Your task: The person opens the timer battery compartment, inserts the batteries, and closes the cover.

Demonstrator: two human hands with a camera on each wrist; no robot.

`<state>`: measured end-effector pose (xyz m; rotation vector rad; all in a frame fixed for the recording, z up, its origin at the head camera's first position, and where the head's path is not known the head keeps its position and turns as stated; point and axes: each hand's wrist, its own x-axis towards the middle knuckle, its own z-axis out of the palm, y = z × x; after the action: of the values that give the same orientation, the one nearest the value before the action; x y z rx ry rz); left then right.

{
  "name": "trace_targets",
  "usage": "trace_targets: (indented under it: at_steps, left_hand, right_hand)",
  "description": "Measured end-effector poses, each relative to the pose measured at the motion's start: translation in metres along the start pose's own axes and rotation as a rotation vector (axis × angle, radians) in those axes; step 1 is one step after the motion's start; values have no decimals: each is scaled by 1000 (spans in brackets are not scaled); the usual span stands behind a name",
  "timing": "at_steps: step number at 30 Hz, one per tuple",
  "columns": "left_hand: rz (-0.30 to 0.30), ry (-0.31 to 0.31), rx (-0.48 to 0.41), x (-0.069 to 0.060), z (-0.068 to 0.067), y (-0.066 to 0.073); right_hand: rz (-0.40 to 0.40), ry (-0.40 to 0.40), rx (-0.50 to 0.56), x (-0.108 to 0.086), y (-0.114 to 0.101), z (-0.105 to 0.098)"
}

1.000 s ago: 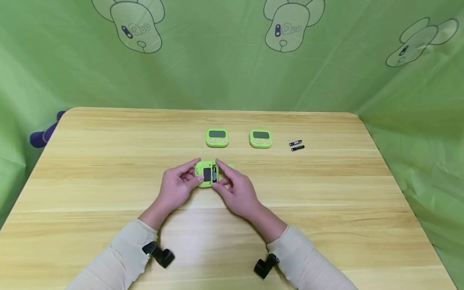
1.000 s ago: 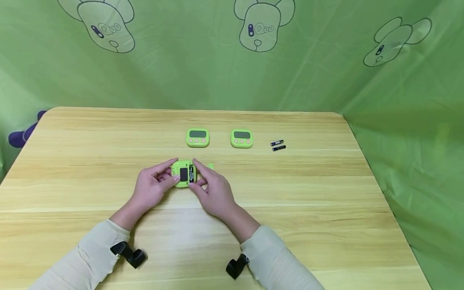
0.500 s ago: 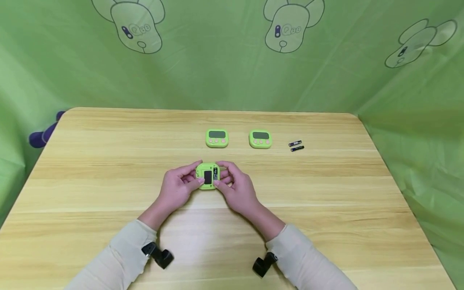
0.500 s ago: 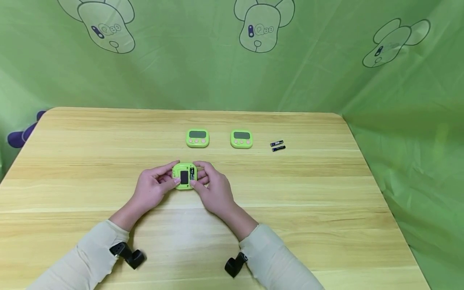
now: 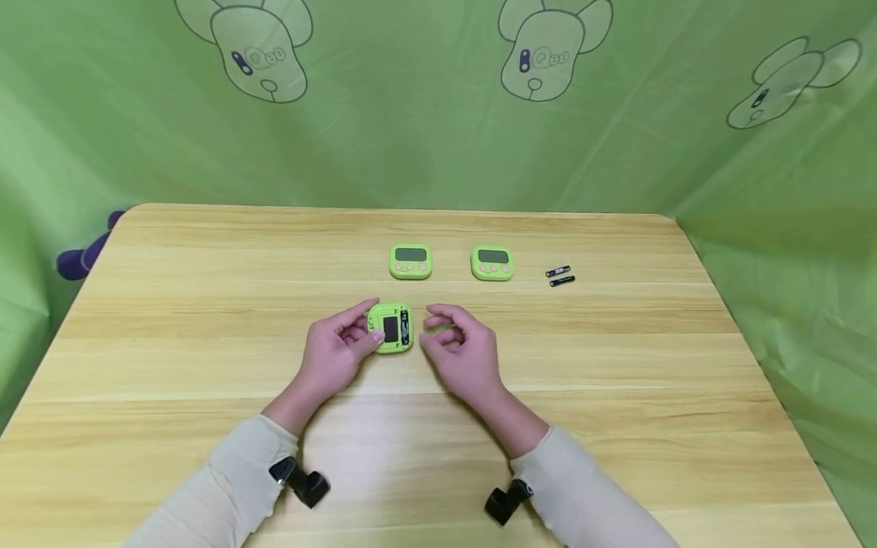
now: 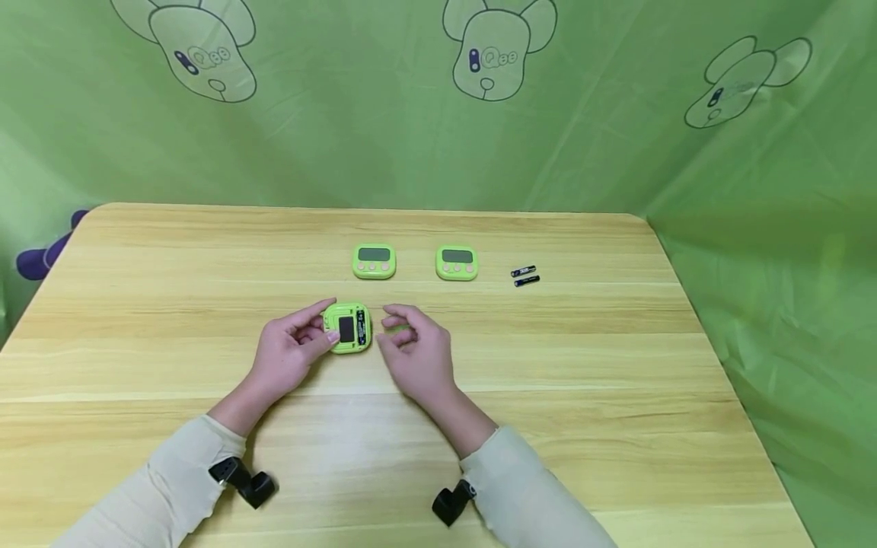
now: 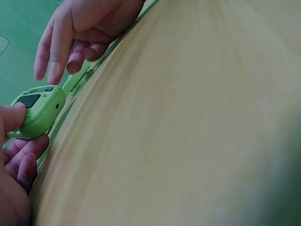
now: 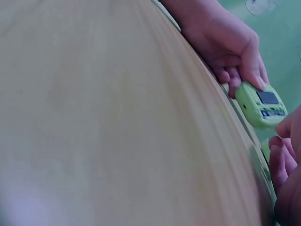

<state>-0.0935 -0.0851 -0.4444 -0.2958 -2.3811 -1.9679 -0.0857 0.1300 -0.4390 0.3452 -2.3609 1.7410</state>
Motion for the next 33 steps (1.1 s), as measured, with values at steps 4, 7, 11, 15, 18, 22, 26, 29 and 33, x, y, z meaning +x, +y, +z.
trace_targets:
  at_steps: [4,7,11,15,18,22,26,29,33]
  left_hand:
    - [9,-4,2,1,1,0]
    - [19,-3,2,2,1,-2]
    - [23,4,-14,2,2,-5]
    - [22,2,-27,2,3,-7]
    - [23,9,-17,2,2,-7]
    - [26,12,-14,2,1,-6]
    - [30,9,-17,2,1,-4]
    - [26,10,-11,2,1,-4]
    - [22,9,-5,2,1,-4]
  right_hand:
    - [26,46,-60,2,4,-13]
    - [42,67,-141,4,6,-19]
    - [35,69,-270,7,4,-20]
    - [37,75,-394,10,-1,-17]
    - [76,62,-457,14,-5,-14]
    - [207,6,-427,22,-8,-15]
    - [332,-46,-312,26,-10,-20]
    - [364,-73,-248,26,-10,-23]
    - [328,-90,-183,23,-9,-24]
